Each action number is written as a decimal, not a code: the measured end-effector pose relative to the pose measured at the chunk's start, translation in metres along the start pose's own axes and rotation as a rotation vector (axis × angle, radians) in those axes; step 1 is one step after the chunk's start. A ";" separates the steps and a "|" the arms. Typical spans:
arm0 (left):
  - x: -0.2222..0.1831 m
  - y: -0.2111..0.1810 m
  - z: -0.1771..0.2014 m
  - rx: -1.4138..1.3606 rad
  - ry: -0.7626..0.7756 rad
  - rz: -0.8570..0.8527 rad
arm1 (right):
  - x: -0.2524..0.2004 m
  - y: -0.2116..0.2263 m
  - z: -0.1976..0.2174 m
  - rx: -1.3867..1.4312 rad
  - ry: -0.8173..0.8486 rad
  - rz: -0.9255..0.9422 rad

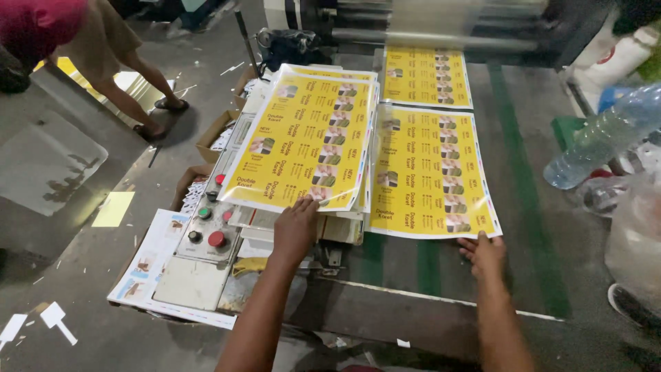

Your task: Feeding stacks of printed labels into a finishing or cutting machine.

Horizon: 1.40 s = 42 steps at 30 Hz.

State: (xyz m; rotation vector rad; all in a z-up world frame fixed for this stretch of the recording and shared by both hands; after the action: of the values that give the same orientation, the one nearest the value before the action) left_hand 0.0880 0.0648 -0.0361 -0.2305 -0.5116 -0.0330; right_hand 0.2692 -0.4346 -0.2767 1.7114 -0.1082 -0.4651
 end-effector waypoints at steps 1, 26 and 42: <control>0.000 0.001 -0.001 0.000 -0.004 -0.003 | 0.014 -0.003 -0.005 0.003 -0.001 0.004; -0.058 -0.143 0.010 -0.364 0.165 -0.342 | -0.284 0.011 0.030 0.118 0.147 -0.191; -0.007 -0.035 0.010 0.056 -0.058 -0.012 | -0.305 0.081 0.089 -0.432 -0.180 -0.199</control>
State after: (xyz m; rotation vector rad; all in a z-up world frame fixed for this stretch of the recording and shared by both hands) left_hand 0.0735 0.0328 -0.0236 -0.1738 -0.5714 -0.0238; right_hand -0.0262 -0.4334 -0.1348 1.2590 0.0330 -0.7338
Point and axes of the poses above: each hand's wrist, its own x-axis towards the middle knuckle, its own z-axis out of the back of the hand, y = z × x, the point moved 4 cm from there along x, towards the middle knuckle, and after that the axes turned 3 degrees about -x, right-handed, at the moved point
